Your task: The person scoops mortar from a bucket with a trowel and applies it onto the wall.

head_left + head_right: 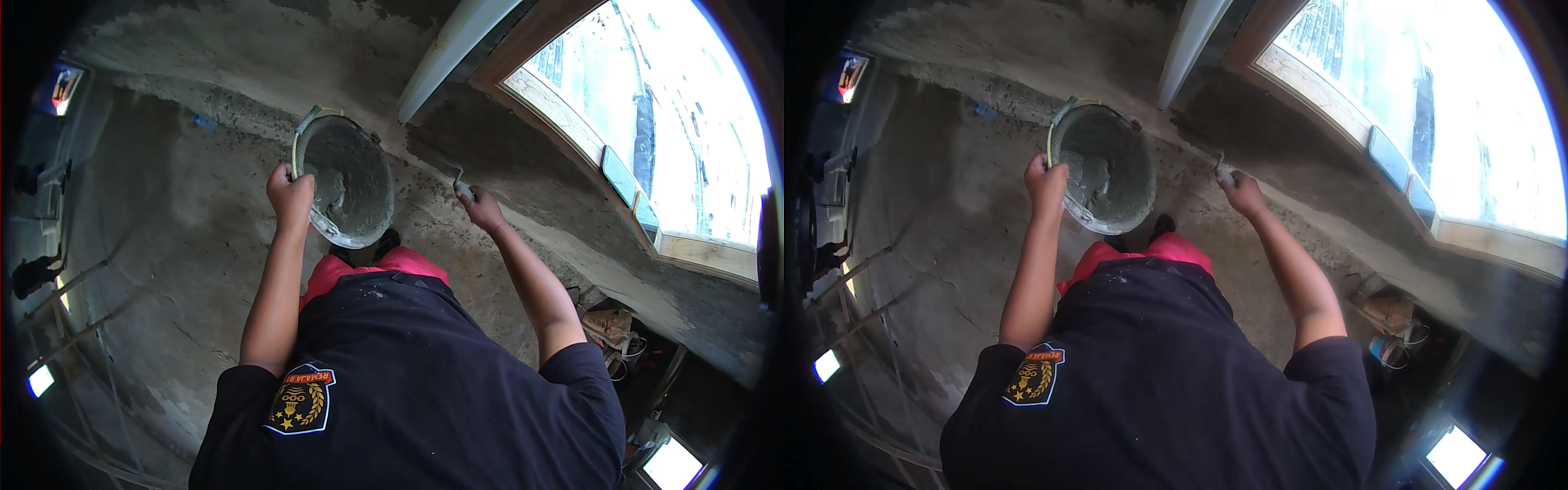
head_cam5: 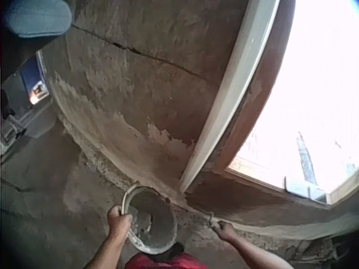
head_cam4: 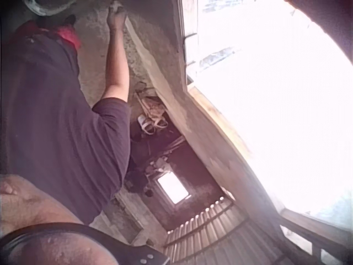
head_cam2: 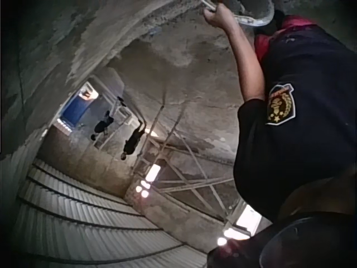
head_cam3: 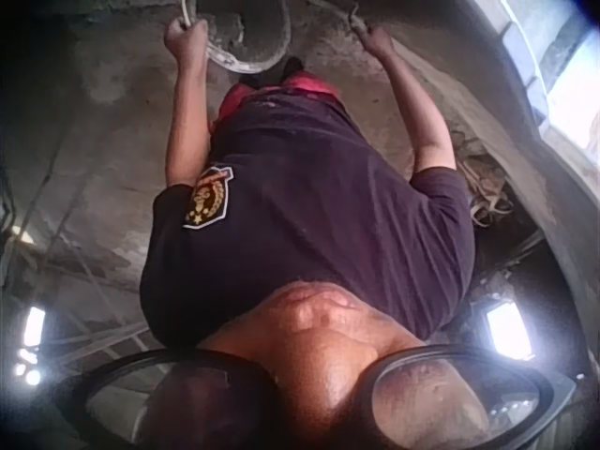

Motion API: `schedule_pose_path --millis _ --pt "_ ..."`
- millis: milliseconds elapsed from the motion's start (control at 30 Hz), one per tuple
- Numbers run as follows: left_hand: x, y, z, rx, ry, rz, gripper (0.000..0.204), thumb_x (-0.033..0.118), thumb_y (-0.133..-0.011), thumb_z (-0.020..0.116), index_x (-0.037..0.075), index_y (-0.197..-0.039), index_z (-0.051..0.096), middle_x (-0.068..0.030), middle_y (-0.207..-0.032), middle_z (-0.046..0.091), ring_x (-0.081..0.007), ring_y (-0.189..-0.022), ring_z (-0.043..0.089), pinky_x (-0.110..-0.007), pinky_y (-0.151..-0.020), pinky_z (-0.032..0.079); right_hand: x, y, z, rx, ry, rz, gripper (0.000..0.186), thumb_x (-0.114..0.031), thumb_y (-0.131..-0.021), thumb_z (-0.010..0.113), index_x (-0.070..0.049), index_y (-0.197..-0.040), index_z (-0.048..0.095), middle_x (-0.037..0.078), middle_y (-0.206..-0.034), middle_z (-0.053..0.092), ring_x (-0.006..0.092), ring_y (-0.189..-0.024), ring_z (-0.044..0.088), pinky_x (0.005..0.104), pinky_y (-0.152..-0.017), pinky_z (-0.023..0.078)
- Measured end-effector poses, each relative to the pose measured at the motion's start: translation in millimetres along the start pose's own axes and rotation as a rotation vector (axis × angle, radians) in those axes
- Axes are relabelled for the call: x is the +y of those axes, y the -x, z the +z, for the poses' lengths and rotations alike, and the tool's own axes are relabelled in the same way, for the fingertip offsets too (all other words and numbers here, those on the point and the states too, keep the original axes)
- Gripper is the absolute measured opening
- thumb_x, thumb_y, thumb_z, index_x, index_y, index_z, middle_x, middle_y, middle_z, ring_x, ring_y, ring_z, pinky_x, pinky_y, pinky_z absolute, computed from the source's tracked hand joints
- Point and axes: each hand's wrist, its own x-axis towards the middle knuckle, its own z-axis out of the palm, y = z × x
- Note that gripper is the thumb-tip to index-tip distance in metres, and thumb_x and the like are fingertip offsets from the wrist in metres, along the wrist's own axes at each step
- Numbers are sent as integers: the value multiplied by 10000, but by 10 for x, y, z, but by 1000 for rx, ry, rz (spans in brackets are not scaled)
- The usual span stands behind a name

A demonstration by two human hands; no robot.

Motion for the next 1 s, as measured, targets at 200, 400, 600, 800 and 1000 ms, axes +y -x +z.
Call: schedule_pose_path --millis 200,400,600,800,1000 --pt "-14 69 -76 46 -35 -29 130 -68 -709 586 3 -815 608 -10 -706 584 -86 -598 507 -270 -554 406 28 -624 -8 -158 -157 148 560 -572 -941 637 -25 -1055 676 56 -758 640 168 -556 594 359 -517 500" --pt "-35 109 -133 70 -16 -43 109 -54 -714 582 -5 -809 604 2 -719 578 -81 -627 501 -283 -574 425 -47 -925 -67 -256 -258 256 606 -629 -932 623 -25 -969 657 61 -737 618 167 -556 576 362 -478 455" --pt "-57 121 -197 68 -2 -59 108 -62 -704 582 -4 -795 585 -2 -724 579 -88 -631 502 -283 -583 425 -155 -550 -305 -132 -339 271 563 -607 -939 662 -44 -933 654 44 -721 598 150 -535 549 336 -442 404" --pt "-61 139 -203 84 -4 -60 114 -70 -708 580 -4 -800 589 -4 -728 578 -90 -636 505 -281 -590 427 -198 -182 -133 -143 -396 285 511 -541 -943 684 -30 -931 674 46 -745 628 153 -553 583 339 -486 458" --pt "-6 145 -221 53 -5 -51 126 -75 -707 579 4 -803 596 -3 -721 583 -79 -625 501 -272 -575 413 -218 -794 173 -168 -181 257 634 -613 -934 635 16 -908 715 109 -738 690 244 -600 667 397 -556 544"
